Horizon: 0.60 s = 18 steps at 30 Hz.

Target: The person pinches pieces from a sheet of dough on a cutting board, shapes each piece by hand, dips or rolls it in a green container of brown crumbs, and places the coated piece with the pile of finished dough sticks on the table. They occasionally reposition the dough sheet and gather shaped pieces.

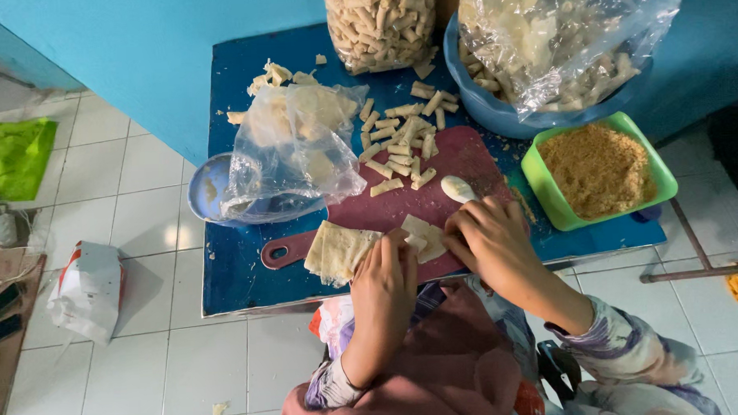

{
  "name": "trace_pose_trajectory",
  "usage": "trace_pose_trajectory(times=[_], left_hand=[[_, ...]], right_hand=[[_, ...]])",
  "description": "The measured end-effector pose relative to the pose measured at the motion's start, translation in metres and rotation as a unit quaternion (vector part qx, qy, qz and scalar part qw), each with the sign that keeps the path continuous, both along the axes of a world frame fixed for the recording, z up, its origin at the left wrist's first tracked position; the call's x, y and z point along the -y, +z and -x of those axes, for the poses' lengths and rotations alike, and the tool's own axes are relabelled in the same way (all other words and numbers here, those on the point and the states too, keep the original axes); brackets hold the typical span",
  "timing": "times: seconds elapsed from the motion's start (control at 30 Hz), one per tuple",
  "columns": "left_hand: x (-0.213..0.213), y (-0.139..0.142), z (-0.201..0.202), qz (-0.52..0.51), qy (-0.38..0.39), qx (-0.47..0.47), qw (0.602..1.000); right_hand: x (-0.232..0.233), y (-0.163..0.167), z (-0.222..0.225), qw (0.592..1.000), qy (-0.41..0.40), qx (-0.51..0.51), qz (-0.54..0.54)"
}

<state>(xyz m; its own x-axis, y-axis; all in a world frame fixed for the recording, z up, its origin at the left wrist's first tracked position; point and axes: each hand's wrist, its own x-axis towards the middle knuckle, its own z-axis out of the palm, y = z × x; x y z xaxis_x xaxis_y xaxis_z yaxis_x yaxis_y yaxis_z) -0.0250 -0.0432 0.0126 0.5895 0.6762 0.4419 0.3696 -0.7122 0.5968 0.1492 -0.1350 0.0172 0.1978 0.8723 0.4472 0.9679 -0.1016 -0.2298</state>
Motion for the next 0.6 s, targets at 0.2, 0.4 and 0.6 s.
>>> trace_pose_trajectory(times=[0.2,0.4,0.6], left_hand=[[0.0004,0.0054,0.0011,-0.048,-0.029,0.008,0.998],[0.0009,0.0063,-0.0011,-0.058,-0.022,0.002,0.998],[-0.0004,0.0005,-0.0026,-0.047,-0.005,-0.011,0.999]], right_hand=[[-0.0038,0.0012,0.0006,0.999,0.028,-0.038,-0.011],[-0.0082,0.0049,0.0042,0.98,0.088,-0.176,-0.003],[-0.0027,-0.0006,0.0081,0.977,0.124,-0.162,-0.054]])
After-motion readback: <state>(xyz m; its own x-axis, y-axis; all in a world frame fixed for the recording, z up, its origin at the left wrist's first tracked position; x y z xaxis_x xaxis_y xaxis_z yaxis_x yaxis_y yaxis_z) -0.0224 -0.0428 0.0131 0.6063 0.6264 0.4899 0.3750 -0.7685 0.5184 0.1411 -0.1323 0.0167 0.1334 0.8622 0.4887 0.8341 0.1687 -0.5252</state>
